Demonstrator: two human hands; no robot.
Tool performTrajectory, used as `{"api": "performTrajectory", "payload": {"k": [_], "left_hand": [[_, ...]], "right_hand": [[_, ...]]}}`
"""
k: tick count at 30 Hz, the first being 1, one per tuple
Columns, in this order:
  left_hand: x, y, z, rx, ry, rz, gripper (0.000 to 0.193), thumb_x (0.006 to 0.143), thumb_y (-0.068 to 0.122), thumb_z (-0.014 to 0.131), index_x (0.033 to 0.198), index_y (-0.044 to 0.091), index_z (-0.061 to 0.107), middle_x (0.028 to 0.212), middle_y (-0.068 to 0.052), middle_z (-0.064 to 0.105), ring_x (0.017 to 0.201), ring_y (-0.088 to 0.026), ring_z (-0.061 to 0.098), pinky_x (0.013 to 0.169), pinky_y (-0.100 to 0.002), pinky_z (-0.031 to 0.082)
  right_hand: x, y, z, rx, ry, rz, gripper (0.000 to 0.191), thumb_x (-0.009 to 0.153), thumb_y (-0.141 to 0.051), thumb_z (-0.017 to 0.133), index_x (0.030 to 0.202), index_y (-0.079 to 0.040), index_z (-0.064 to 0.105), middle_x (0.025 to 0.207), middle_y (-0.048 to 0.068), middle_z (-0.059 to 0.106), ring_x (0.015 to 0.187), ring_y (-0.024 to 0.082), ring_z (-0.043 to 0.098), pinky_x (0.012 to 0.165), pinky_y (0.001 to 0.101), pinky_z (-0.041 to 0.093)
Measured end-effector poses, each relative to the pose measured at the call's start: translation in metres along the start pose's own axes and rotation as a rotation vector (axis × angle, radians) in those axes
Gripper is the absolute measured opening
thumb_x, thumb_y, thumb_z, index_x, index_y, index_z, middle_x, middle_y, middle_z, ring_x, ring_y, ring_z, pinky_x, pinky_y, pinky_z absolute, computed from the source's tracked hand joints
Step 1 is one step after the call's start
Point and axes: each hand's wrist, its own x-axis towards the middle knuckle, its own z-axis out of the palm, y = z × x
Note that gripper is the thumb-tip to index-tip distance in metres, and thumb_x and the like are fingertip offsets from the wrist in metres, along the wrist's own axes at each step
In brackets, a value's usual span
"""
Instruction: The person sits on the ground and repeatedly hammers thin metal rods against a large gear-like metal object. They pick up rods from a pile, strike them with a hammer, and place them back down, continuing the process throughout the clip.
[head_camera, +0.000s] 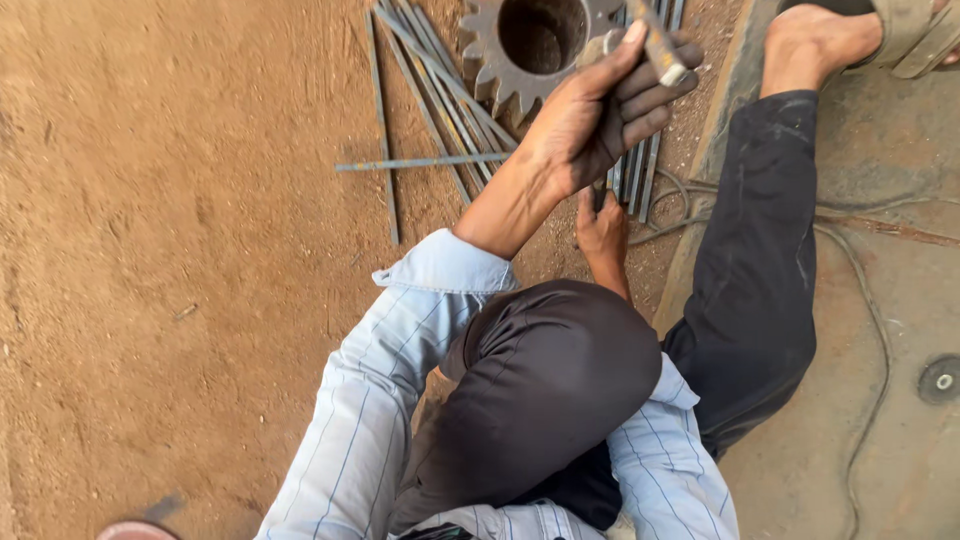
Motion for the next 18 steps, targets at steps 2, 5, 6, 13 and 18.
{"api": "performTrajectory", "payload": {"k": [2,5,6,13,18], "left_hand": [[0.004,-0.005,-0.002,0.020,0.073,0.009,0.054,0.103,0.047,0.066,0.128,-0.001,0.066,0.117,-0.011,0.077,0.101,-0.016,0.074,0.085,-0.030,0.062],[0.008,-0.007,-0.003,0.006,0.166,-0.018,0.049,0.103,0.048,0.069,0.117,0.001,0.067,0.101,-0.009,0.073,0.083,-0.015,0.073,0.076,-0.032,0.064],[0.009,-0.007,-0.004,-0.006,0.164,-0.024,0.048,0.101,0.047,0.068,0.115,0.001,0.067,0.099,-0.008,0.073,0.082,-0.015,0.074,0.075,-0.031,0.064],[-0.017,-0.012,-0.028,-0.029,0.067,0.009,0.048,0.104,0.048,0.062,0.126,0.005,0.063,0.093,-0.006,0.068,0.080,-0.015,0.069,0.073,-0.034,0.064],[-0.072,-0.043,-0.090,-0.014,0.358,-0.254,0.050,0.102,0.047,0.054,0.127,0.004,0.057,0.088,-0.004,0.058,0.078,-0.017,0.062,0.069,-0.034,0.055]], "right_hand": [[-0.002,-0.007,-0.003,-0.004,0.017,-0.033,0.067,0.100,-0.058,0.046,0.115,0.005,0.065,0.099,0.032,0.070,0.093,0.049,0.069,0.083,0.0565,0.051],[-0.006,-0.016,-0.007,0.024,0.004,-0.027,0.068,0.102,-0.059,0.046,0.116,0.005,0.064,0.098,0.034,0.068,0.093,0.050,0.068,0.083,0.0571,0.051],[-0.006,-0.018,-0.009,0.014,0.006,-0.028,0.068,0.101,-0.059,0.046,0.115,0.005,0.064,0.097,0.033,0.069,0.092,0.049,0.068,0.082,0.0568,0.051],[-0.003,-0.018,-0.009,0.285,-0.156,0.168,0.072,0.101,-0.067,0.039,0.108,0.001,0.064,0.075,0.016,0.063,0.064,0.028,0.067,0.056,0.0452,0.054],[0.002,-0.010,-0.005,0.305,-0.048,0.070,0.066,0.103,-0.064,0.032,0.107,-0.011,0.069,0.067,0.003,0.056,0.049,0.017,0.051,0.041,0.0390,0.039]]}}
